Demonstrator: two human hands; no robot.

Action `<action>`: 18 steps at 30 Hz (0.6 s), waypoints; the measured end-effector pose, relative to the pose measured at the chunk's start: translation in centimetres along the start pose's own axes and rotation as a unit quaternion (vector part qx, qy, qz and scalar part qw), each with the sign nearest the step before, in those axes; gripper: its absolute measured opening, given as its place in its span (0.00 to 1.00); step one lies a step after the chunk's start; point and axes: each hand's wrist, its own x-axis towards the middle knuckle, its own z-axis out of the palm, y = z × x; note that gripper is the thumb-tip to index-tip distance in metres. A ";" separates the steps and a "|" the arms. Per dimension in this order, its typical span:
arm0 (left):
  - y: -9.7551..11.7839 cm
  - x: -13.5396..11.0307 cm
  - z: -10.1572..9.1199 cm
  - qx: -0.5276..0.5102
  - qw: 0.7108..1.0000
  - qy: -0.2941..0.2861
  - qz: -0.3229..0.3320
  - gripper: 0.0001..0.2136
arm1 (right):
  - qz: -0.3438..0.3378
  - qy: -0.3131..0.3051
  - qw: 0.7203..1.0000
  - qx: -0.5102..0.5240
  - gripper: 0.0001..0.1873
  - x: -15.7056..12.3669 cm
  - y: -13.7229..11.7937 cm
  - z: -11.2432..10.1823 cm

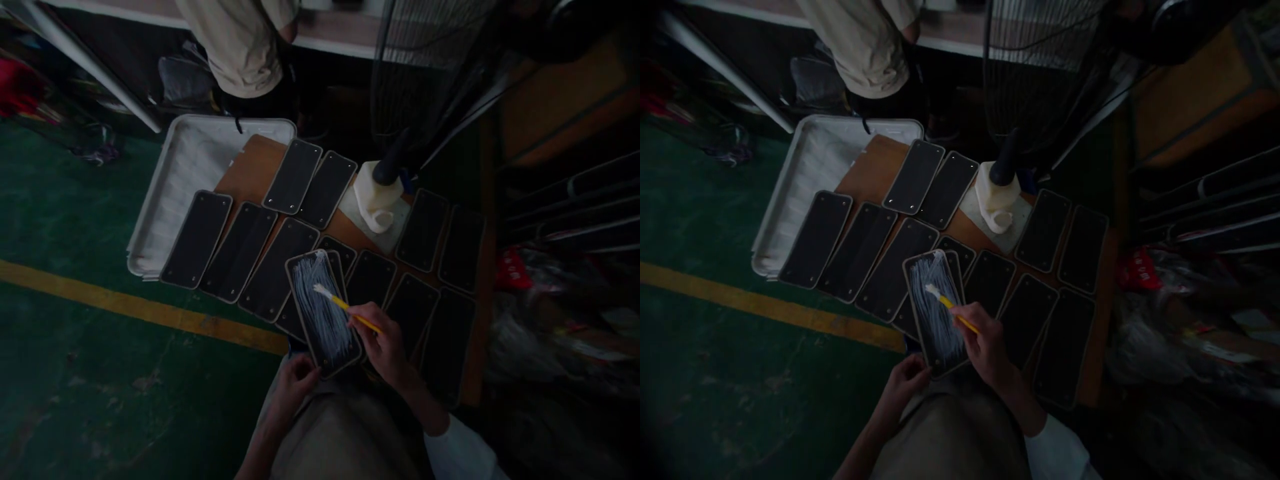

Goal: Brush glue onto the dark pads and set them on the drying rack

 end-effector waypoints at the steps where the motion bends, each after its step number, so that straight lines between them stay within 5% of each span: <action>1: 1.0 -0.4 -0.2 0.003 0.999 -0.009 0.034 0.14 | 0.034 0.049 0.998 0.018 0.12 -1.1 -0.3 -0.7; 5: 6.3 -2.3 -1.2 0.004 0.987 -0.081 0.137 0.14 | 0.166 0.305 0.936 0.061 0.09 -6.7 -1.6 -4.0; 10: 11.1 -4.8 -3.1 -0.008 0.988 -0.098 0.121 0.13 | 0.267 0.552 0.789 0.035 0.16 -17.4 -4.4 -5.5; 14: 14.3 -6.3 -3.5 0.009 0.988 -0.089 0.125 0.15 | 0.354 0.658 0.664 0.021 0.24 -26.8 -7.2 -1.9; 18: 17.0 -9.4 -1.9 0.046 0.982 -0.098 0.155 0.17 | 0.418 0.720 0.553 0.009 0.31 -35.4 -8.5 3.9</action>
